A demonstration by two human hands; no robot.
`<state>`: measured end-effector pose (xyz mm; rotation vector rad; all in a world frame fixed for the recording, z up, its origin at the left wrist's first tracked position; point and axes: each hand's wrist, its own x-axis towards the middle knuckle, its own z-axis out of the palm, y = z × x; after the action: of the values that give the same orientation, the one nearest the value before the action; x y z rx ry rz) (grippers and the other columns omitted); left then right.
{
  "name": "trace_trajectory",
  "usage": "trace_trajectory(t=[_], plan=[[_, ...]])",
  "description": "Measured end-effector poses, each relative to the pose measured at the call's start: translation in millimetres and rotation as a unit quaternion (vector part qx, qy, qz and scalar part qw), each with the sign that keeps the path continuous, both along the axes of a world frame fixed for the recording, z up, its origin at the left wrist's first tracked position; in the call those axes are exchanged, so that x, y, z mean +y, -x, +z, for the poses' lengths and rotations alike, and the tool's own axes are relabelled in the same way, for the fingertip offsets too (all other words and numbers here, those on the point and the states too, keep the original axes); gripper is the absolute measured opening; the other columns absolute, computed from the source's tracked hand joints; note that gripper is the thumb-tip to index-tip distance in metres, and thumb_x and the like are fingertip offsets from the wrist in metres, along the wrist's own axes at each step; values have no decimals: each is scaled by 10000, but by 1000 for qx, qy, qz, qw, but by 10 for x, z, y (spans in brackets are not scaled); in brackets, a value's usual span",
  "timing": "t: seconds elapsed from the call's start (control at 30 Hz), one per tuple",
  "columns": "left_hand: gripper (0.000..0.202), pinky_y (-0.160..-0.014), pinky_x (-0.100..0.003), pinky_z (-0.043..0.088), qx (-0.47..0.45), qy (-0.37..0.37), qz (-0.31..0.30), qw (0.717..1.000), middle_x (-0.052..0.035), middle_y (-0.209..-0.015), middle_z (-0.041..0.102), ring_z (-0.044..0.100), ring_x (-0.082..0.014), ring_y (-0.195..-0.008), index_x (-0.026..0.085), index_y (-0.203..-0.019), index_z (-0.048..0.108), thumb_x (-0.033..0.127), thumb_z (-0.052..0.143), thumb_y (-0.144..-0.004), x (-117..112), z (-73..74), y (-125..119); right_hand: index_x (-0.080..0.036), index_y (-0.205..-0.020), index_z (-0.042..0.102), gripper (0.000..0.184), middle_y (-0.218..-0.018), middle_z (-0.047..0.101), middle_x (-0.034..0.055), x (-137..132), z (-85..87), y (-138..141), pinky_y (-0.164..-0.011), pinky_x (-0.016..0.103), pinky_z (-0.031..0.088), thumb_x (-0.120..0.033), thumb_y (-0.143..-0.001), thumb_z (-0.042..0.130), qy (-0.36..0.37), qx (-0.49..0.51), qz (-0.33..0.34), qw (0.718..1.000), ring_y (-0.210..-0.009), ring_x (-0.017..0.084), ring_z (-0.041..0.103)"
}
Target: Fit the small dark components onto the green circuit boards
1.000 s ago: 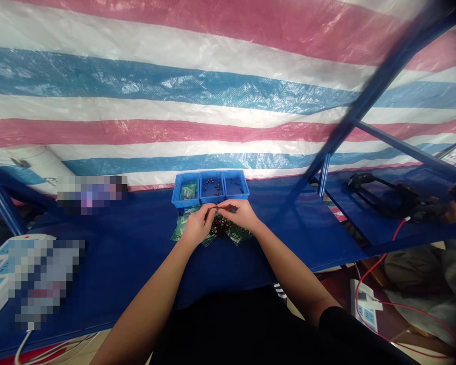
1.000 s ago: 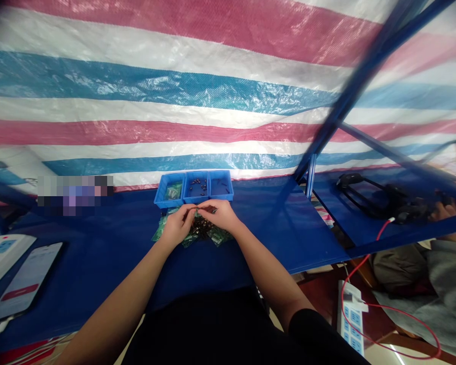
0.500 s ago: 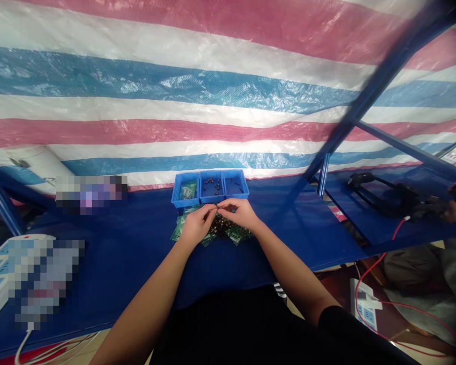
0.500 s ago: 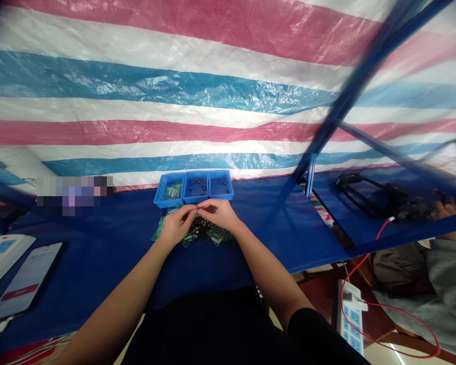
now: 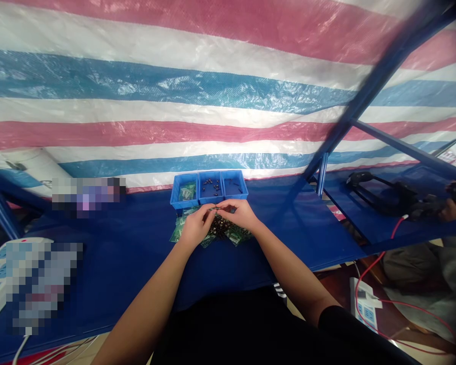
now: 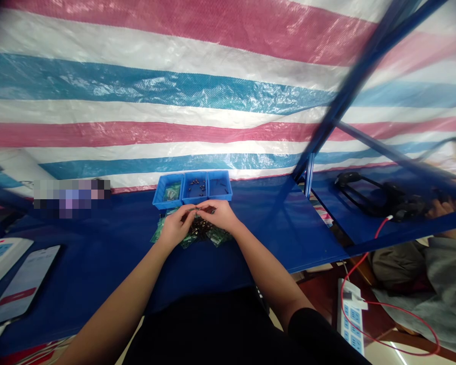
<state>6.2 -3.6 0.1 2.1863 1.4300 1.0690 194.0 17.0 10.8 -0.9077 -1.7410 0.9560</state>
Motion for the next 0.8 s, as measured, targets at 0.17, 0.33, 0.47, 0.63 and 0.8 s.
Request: trace_trajectory(t=[0.17,0.33,0.47,0.63,0.8], plan=[[264,-597,-203,451,-6,-53,6,999,3,-727,656,595,-110,-604,211,-1076,642,375,513,-915,24,-48,8,-168,-980,721,288,-877,729,66,4,1,-4,-694,284,549,-366,-775,676,5,-1,-5,1000,-737,162,660],[243,-722,-220,492,1,-69,-6,998,-34,-935,711,656,-138,-756,205,-1027,668,347,499,-927,39,-44,13,-165,-977,721,298,-858,728,64,3,-25,14,-684,283,547,-373,-766,689,6,11,-3,1000,-722,159,655],[248,-757,-224,495,10,-56,-5,998,-29,-952,715,667,-145,-787,210,-1041,664,347,485,-935,39,-35,21,-164,-999,713,310,-868,725,68,3,-38,11,-684,284,545,-372,-771,687,4,16,3,1000,-725,158,654],[265,-708,-204,485,15,-33,0,999,-22,-908,717,663,-129,-740,210,-1067,650,354,463,-946,29,-30,22,-167,-977,715,299,-872,723,68,6,-45,7,-689,290,544,-381,-771,683,8,11,2,1000,-733,163,656],[261,-640,-199,470,6,-36,14,999,-13,-862,716,644,-118,-669,217,-1068,651,372,496,-927,11,-21,8,-175,-962,709,274,-884,717,64,5,-46,7,-695,288,541,-380,-784,667,8,4,4,1000,-748,164,657]])
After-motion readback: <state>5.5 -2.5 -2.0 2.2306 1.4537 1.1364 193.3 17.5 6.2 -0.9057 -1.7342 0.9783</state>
